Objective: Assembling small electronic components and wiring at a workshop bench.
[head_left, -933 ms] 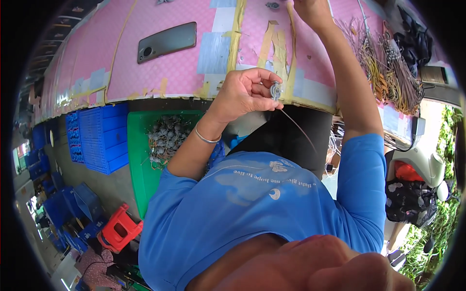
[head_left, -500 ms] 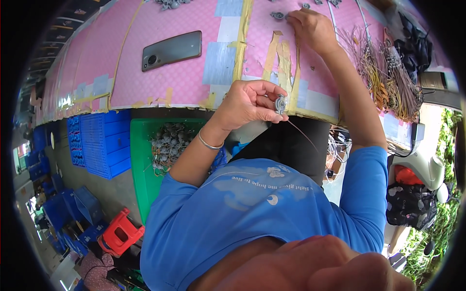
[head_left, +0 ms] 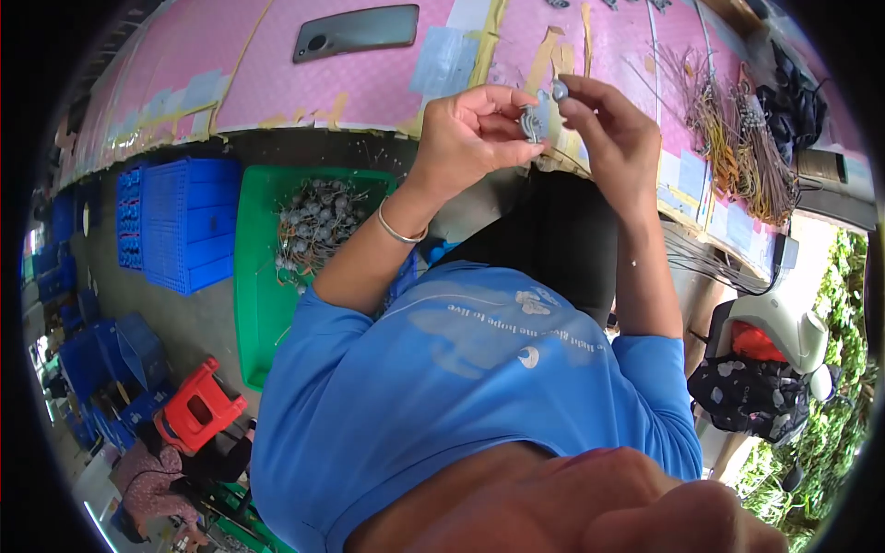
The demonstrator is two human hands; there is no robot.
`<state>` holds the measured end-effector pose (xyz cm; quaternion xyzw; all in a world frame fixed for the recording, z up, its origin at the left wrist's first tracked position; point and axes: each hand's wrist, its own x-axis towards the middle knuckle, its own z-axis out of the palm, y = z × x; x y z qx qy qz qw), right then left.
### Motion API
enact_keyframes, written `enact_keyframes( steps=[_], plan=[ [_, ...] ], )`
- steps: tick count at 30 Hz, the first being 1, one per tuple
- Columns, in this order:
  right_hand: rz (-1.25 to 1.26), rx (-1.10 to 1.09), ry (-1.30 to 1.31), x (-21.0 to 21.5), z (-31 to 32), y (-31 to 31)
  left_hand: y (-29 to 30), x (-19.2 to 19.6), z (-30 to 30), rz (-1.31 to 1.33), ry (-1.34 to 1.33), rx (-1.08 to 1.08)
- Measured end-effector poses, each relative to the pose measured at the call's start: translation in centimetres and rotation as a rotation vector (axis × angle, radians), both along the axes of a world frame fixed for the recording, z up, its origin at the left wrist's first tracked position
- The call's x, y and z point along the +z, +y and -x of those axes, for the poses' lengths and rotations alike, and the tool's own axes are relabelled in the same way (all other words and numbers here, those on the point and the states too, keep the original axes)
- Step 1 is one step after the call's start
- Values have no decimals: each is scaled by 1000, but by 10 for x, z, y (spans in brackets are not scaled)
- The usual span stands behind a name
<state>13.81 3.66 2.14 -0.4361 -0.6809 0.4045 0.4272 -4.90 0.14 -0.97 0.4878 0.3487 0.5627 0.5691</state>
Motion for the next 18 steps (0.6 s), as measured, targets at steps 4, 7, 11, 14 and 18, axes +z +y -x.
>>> enact_keyframes(
  steps=[4,7,11,14,18],
  plan=[
    [62,1,53,7,-3,-43,-7,4,-7,-40,3,-16],
    [-88,7,3,8,-10,-51,-12,7,-13,-53,39,-21],
    [-125,6,-81,15,-17,-56,-19,8,-20,-49,98,14],
    [-67,2,-90,11,-23,-56,-23,8,-27,-102,240,104],
    [-1,-17,-60,4,-24,-59,-27,11,-34,-346,527,225]
  ],
)
